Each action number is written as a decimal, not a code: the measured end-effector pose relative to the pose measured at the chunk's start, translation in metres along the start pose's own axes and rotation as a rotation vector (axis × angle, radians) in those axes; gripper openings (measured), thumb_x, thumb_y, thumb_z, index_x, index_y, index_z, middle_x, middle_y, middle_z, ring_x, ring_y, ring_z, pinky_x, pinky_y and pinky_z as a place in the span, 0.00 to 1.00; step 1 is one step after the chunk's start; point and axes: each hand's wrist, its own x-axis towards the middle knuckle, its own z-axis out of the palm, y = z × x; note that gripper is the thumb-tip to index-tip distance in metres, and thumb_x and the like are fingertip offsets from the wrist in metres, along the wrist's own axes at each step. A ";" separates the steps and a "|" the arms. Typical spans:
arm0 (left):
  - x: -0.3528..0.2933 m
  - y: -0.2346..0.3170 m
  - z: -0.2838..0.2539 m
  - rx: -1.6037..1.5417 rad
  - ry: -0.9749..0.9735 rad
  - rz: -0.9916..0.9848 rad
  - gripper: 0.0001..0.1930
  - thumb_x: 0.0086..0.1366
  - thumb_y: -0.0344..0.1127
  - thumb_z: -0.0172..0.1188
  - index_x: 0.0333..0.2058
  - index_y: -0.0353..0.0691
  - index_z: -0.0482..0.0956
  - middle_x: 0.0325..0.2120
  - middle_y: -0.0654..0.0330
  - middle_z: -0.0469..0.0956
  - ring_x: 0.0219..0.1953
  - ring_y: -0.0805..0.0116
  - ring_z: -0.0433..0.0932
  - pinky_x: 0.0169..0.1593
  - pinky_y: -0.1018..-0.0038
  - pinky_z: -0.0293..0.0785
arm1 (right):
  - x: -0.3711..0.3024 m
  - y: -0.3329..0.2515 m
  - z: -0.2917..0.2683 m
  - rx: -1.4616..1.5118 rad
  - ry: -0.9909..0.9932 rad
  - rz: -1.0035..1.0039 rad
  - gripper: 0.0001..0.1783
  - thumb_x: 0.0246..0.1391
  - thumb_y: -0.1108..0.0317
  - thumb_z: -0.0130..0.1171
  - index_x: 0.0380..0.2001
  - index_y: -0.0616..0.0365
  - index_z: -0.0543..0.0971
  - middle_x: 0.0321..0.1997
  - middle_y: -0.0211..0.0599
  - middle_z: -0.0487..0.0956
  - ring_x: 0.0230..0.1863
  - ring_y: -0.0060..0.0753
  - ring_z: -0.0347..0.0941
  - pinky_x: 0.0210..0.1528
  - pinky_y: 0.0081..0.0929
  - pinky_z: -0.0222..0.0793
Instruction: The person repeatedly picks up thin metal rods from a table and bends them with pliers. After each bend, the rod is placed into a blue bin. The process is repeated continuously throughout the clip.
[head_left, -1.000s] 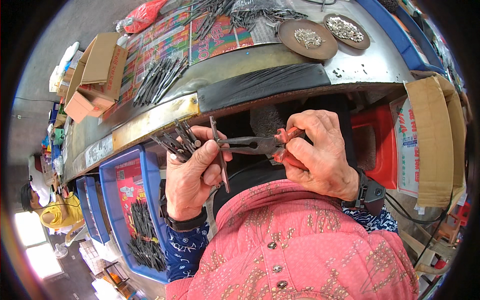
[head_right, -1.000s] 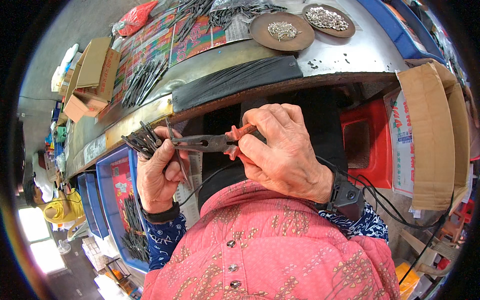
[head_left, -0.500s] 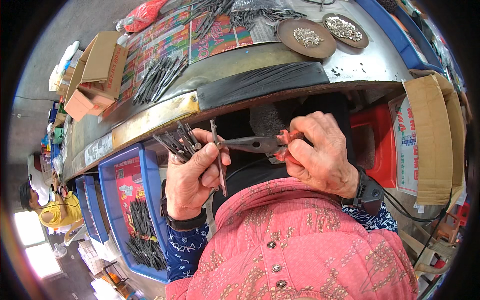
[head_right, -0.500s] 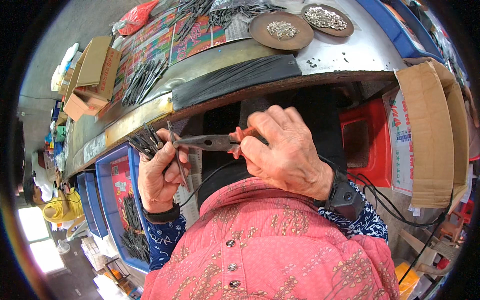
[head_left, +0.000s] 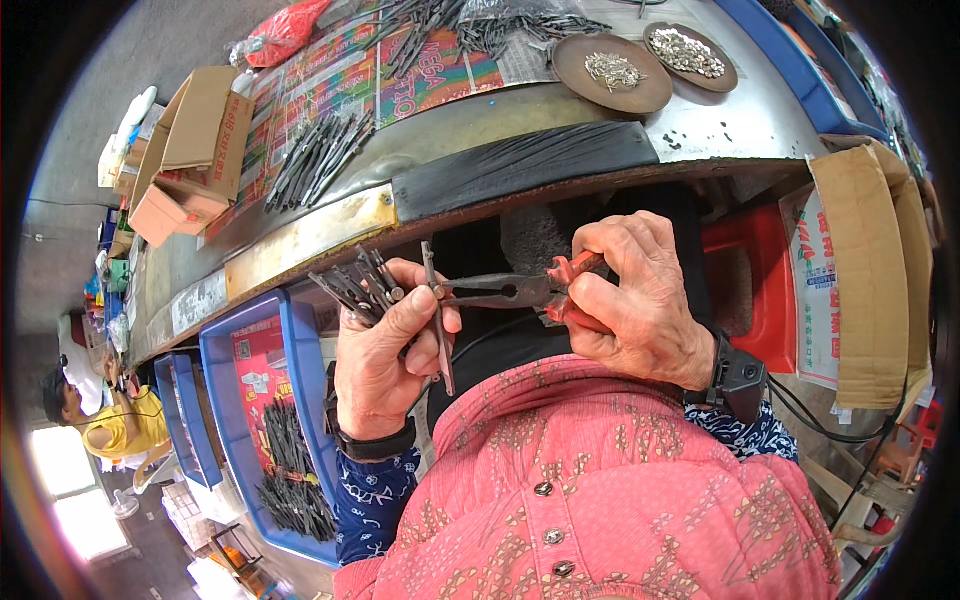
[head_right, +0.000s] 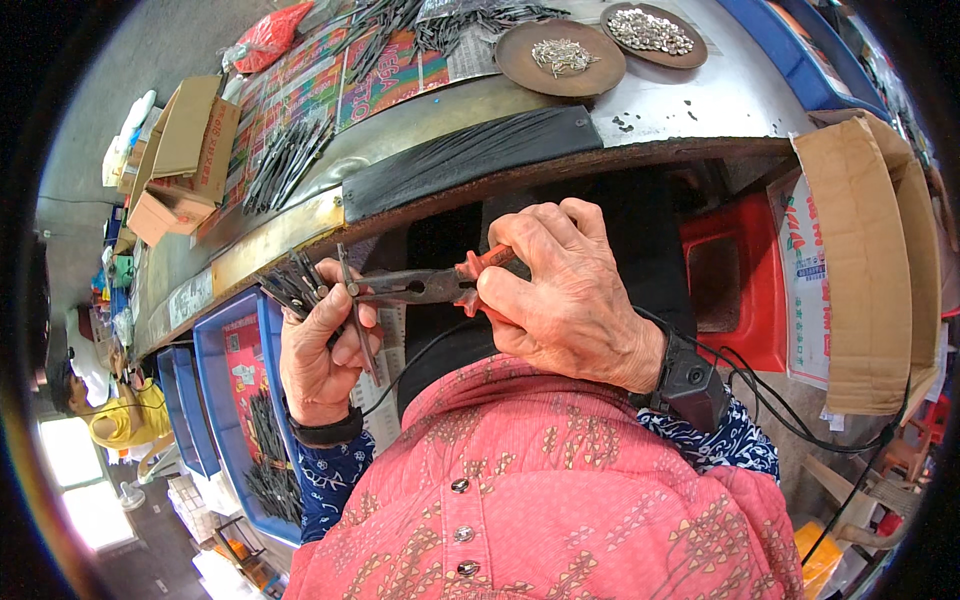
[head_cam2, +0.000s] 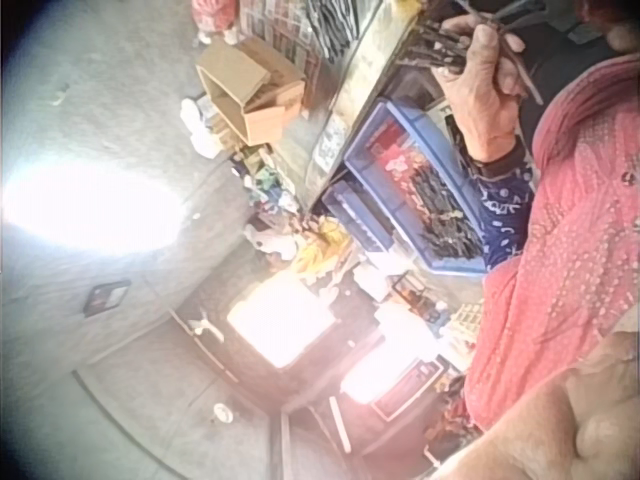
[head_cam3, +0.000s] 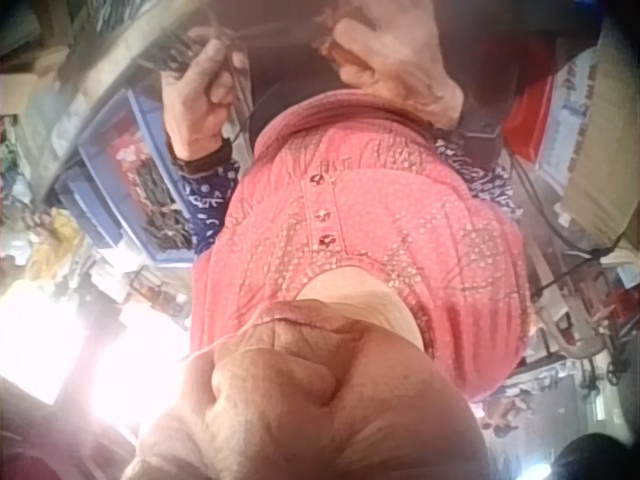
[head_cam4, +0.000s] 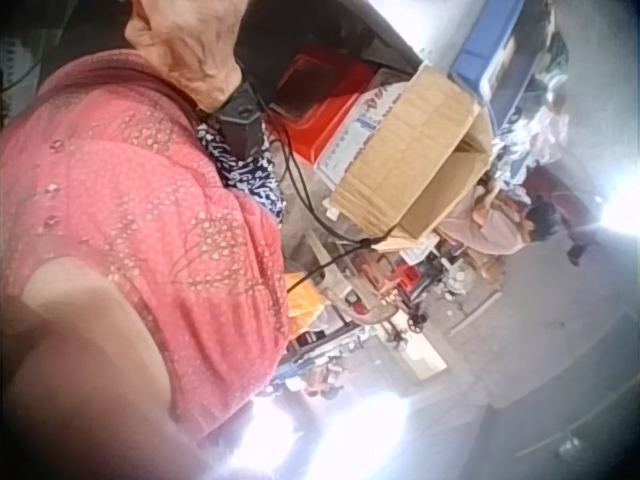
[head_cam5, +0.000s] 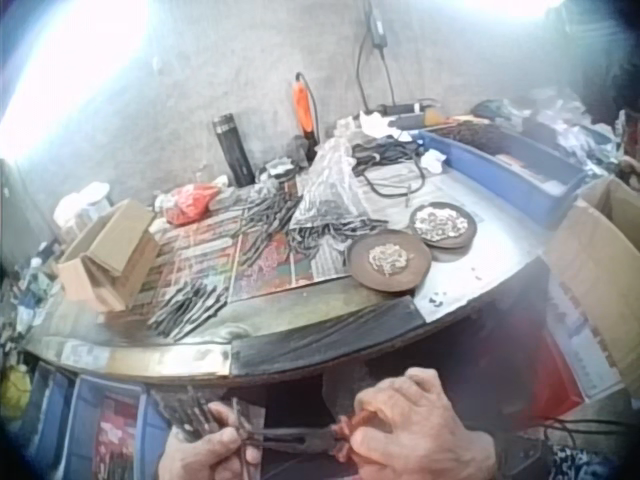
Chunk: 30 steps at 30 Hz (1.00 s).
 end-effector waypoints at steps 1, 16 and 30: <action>0.000 0.000 0.001 -0.036 0.001 -0.014 0.07 0.67 0.29 0.61 0.41 0.34 0.76 0.26 0.50 0.81 0.13 0.80 0.65 0.16 0.83 0.59 | 0.000 0.000 0.000 -0.008 0.001 0.002 0.11 0.36 0.70 0.68 0.26 0.51 0.76 0.40 0.33 0.73 0.41 0.38 0.72 0.47 0.42 0.60; -0.003 -0.012 -0.003 0.071 -0.029 0.071 0.06 0.65 0.22 0.61 0.40 0.33 0.75 0.26 0.51 0.81 0.16 0.79 0.69 0.19 0.82 0.65 | -0.013 0.006 0.009 0.173 -0.172 0.066 0.09 0.42 0.72 0.65 0.28 0.56 0.76 0.33 0.36 0.71 0.35 0.43 0.68 0.35 0.39 0.65; 0.012 -0.007 -0.004 1.250 -0.055 0.816 0.09 0.56 0.21 0.67 0.36 0.35 0.81 0.29 0.54 0.82 0.30 0.59 0.82 0.37 0.72 0.76 | -0.021 0.016 0.015 0.886 -0.492 0.486 0.11 0.47 0.70 0.62 0.25 0.62 0.70 0.27 0.34 0.67 0.31 0.31 0.65 0.37 0.29 0.63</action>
